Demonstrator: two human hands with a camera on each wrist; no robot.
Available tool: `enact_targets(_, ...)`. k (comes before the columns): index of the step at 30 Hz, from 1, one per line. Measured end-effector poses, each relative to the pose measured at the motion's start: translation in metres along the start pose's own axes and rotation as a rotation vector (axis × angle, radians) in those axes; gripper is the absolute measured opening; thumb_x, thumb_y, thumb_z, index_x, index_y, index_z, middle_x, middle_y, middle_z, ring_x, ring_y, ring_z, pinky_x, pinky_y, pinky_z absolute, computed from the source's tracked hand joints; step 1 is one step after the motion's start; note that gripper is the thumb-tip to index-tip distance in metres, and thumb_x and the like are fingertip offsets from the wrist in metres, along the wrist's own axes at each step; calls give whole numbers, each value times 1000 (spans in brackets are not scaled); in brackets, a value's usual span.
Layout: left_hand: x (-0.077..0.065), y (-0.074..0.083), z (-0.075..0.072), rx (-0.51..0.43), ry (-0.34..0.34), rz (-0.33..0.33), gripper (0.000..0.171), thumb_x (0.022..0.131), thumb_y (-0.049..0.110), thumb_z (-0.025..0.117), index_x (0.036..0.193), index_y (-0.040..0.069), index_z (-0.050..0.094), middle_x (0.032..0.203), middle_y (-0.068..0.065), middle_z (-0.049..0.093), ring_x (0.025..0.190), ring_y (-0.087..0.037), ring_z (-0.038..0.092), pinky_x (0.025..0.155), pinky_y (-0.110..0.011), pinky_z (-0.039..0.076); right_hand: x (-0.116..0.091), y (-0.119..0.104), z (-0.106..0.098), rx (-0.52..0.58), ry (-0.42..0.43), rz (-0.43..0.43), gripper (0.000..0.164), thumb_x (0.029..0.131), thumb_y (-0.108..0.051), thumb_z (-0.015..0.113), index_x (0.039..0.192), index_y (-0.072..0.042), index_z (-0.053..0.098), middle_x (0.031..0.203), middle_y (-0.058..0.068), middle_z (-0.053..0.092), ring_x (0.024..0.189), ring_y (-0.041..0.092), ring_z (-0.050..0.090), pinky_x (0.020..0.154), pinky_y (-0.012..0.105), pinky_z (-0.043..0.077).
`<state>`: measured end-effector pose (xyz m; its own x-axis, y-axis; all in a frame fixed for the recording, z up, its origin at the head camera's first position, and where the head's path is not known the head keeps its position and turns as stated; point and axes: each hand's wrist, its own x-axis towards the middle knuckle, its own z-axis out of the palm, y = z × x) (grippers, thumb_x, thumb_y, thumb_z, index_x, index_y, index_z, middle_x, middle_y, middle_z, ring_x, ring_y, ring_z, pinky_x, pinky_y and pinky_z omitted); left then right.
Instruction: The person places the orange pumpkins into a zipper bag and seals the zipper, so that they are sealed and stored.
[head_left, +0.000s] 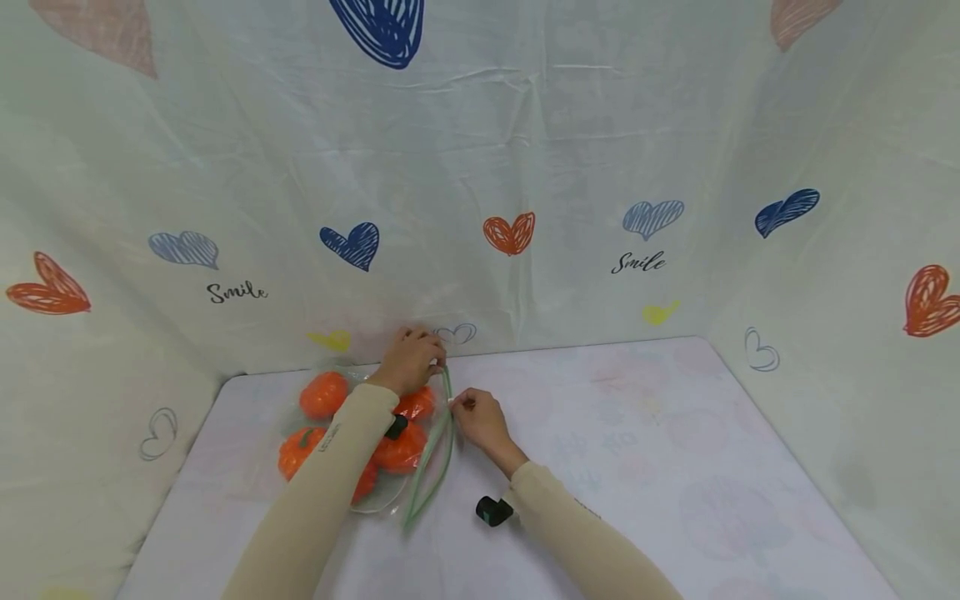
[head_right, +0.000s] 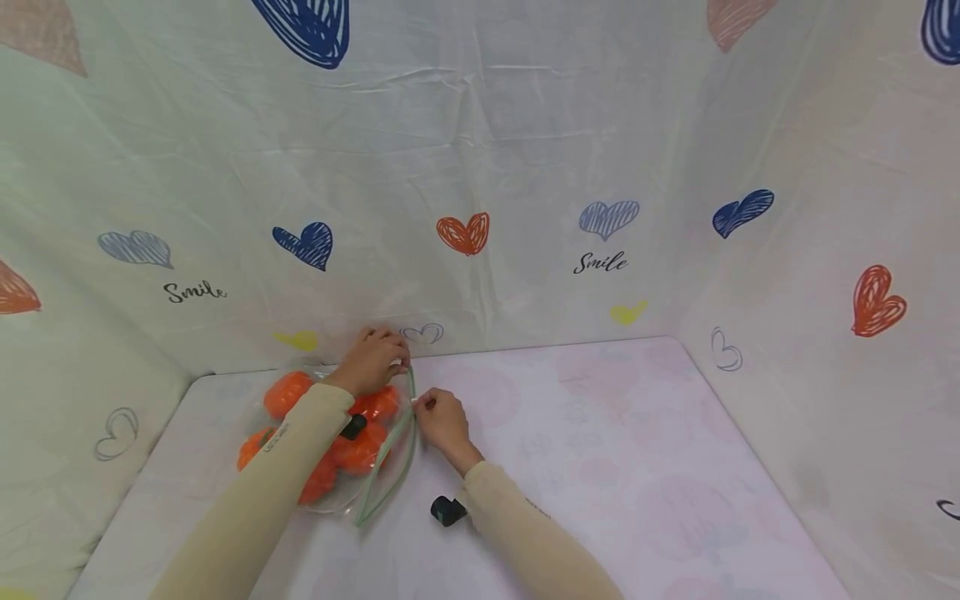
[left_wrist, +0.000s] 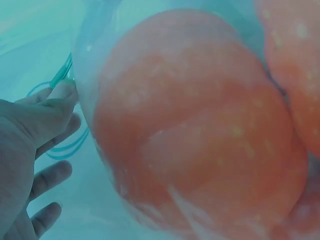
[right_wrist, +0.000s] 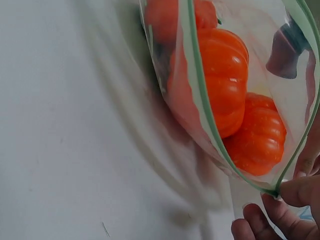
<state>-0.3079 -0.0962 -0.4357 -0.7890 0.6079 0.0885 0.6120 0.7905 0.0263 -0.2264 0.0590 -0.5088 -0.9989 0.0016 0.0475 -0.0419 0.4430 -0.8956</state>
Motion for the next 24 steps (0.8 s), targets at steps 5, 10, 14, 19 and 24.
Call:
enact_targets(5, -3, -3, -2, -16, 47, -37, 3, 96, 17, 79, 93, 15, 80, 115, -3, 74, 124, -31, 55, 114, -54, 39, -8, -3, 2, -12, -19, 15, 14, 96, -8, 66, 88, 1, 72, 77, 6, 67, 66, 10, 51, 59, 24, 42)
enact_targets(10, -6, -8, -2, -18, 107, -61, 4, 97, 15, 78, 93, 14, 80, 114, -5, 74, 121, -32, 56, 110, -54, 41, -17, -5, 3, -17, -39, 17, 15, 97, -9, 67, 87, 1, 71, 76, 5, 66, 65, 10, 51, 57, 23, 42)
enact_targets(14, -7, -13, -2, -35, 123, -97, 4, 98, 14, 77, 96, 12, 80, 115, -7, 74, 120, -33, 56, 108, -54, 41, -24, -4, 4, -25, -46, 2, 16, 98, -10, 68, 86, 0, 71, 76, 5, 65, 65, 10, 51, 58, 24, 43)
enact_targets(19, -8, -15, -5, -43, 137, -135, 7, 97, 13, 78, 102, 11, 81, 116, -10, 73, 124, -35, 55, 107, -55, 41, -34, -3, 3, -10, -77, 13, 14, 98, -9, 67, 88, 0, 71, 81, 7, 69, 68, 11, 53, 59, 25, 45)
enact_targets(24, -11, -18, -9, -41, 149, -166, 7, 97, 12, 77, 102, 11, 81, 116, -9, 73, 126, -34, 55, 107, -55, 42, -44, -3, 3, -10, -106, 24, 13, 98, -9, 66, 90, 0, 71, 82, 6, 69, 69, 11, 53, 58, 24, 45)
